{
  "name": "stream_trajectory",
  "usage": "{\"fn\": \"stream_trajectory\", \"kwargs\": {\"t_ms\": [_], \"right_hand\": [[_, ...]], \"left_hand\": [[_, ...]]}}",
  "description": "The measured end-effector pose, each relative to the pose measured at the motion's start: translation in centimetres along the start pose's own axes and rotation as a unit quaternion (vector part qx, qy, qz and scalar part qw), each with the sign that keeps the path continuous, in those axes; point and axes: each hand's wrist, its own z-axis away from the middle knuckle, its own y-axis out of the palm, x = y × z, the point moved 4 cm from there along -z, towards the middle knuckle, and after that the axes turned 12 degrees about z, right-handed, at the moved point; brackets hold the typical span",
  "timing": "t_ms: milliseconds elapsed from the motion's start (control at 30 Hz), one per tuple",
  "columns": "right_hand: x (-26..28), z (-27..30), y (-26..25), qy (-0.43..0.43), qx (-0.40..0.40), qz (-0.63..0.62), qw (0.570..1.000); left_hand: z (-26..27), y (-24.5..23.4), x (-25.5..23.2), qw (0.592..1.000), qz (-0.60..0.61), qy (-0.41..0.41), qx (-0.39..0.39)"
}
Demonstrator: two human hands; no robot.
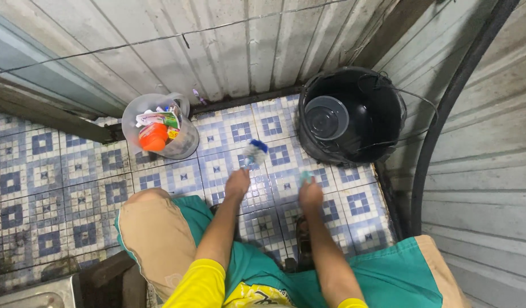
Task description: Scrubbing the tiled floor using a long-handled brush
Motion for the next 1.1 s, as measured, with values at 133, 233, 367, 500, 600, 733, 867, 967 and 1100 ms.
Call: {"fn": "stream_trajectory", "kwargs": {"t_ms": [133, 233, 367, 500, 600, 733, 867, 967, 1100], "right_hand": [[3.6, 2.8, 2.2, -0.105, 0.009, 0.018, 0.994], [2.0, 0.7, 3.0, -0.115, 0.0, 0.049, 0.992], [-2.9, -3.9, 1.5, -0.029, -0.062, 0.044, 0.997], [-3.1, -4.6, 4.3, -0.017, -0.035, 0.023, 0.999], [1.6, 1.5, 2.4, -0.112, 0.011, 0.036, 0.993], [1.4, 0.8, 3.1, -0.14, 0.001, 0.072, 0.987], [-4.4, -4.3, 1.4, -0.024, -0.04, 0.06, 0.997], [-6.0, -5.0, 1.2, 0.005, -0.058, 0.03, 0.998], [-1.3, -0.4, 1.7, -0.053, -0.036, 0.033, 0.997]], "left_hand": [[-0.8, 3.5, -0.7, 0.997, -0.023, 0.053, 0.044], [-0.1, 2.0, -1.3, 0.995, -0.075, 0.062, 0.037], [-0.3, -0.6, 0.2, 0.999, 0.026, -0.008, -0.026], [0.6, -0.2, -1.0, 1.0, 0.023, 0.019, 0.005], [-0.6, 3.6, -1.1, 0.998, -0.026, 0.052, 0.037], [0.5, 2.4, -2.6, 0.993, -0.081, 0.073, 0.048], [0.1, -0.2, -1.1, 1.0, -0.01, 0.017, -0.012], [0.7, -0.6, -1.4, 1.0, -0.009, 0.018, -0.017], [0.0, 3.5, -1.9, 0.996, -0.047, 0.065, 0.03]]}}
